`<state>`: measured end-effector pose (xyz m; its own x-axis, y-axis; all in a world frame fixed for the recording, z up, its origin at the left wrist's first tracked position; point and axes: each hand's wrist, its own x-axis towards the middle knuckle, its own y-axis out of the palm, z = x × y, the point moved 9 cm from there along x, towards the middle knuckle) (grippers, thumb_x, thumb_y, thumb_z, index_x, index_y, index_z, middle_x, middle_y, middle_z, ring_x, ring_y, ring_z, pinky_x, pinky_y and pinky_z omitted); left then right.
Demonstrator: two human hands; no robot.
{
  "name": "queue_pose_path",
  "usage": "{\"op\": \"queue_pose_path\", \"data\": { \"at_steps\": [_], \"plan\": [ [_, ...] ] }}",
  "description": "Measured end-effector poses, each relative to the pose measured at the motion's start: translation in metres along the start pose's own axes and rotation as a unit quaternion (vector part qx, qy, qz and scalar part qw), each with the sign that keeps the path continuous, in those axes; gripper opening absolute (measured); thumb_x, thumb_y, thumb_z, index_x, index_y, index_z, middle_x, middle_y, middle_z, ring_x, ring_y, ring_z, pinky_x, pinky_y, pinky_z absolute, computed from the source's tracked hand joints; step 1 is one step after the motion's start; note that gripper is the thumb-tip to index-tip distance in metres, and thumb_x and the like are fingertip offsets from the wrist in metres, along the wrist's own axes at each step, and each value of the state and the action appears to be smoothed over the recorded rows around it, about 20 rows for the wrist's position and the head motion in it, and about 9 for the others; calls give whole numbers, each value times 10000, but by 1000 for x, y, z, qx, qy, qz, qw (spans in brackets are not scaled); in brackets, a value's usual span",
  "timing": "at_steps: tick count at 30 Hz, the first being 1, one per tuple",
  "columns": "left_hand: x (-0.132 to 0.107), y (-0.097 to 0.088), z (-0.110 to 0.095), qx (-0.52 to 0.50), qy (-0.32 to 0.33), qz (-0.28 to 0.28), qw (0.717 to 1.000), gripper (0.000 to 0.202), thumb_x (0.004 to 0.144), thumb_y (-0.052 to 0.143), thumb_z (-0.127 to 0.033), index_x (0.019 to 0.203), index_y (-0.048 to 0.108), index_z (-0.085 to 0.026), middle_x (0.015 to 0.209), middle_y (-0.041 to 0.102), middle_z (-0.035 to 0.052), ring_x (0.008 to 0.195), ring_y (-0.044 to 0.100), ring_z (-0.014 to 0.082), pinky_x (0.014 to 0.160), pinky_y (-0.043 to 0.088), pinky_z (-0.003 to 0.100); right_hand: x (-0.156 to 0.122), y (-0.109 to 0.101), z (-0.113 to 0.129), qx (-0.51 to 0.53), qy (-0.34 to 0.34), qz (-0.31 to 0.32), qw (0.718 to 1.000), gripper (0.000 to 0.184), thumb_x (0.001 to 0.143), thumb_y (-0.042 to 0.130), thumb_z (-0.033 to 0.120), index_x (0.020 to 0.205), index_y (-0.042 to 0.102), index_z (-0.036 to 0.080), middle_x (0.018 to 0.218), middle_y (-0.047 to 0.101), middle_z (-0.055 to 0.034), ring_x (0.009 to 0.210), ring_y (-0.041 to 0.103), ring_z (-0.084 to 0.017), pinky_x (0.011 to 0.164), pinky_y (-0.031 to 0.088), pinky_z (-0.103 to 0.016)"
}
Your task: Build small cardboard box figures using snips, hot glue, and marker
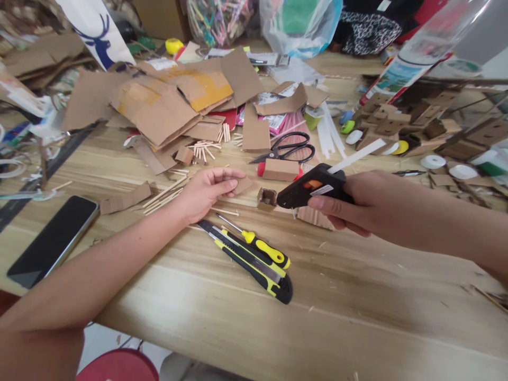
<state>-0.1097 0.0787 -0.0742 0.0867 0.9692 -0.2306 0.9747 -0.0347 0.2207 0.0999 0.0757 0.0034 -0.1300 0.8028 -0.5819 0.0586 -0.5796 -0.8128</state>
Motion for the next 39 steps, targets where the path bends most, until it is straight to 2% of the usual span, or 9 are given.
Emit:
{"op": "queue_pose_path", "data": {
  "at_steps": [15,29,39],
  "plan": [
    [-1,1,-1,9,-4,4,1000,225,599,885,-167,806,797,-159,687,688,-12,596,534,83,620,462,229,-2,2,4,-6,9,-1,1000,507,1035,494,316,534,447,253,449,505,40,457,521,-142,544,404,-274],
    [-1,0,0,9,-3,8,1000,219,616,877,-172,822,801,-163,691,692,-13,611,534,88,647,453,242,2,1,13,-6,-26,-3,1000,463,1034,483,325,578,444,254,460,504,40,456,506,-145,554,382,-286],
    [1,2,-1,-3,6,20,1000,222,592,878,-154,801,804,-167,649,674,-26,592,529,82,632,450,235,2,-1,18,-22,-37,-13,999,458,1033,483,339,592,389,259,474,500,38,464,510,-146,556,392,-283]
  ]
}}
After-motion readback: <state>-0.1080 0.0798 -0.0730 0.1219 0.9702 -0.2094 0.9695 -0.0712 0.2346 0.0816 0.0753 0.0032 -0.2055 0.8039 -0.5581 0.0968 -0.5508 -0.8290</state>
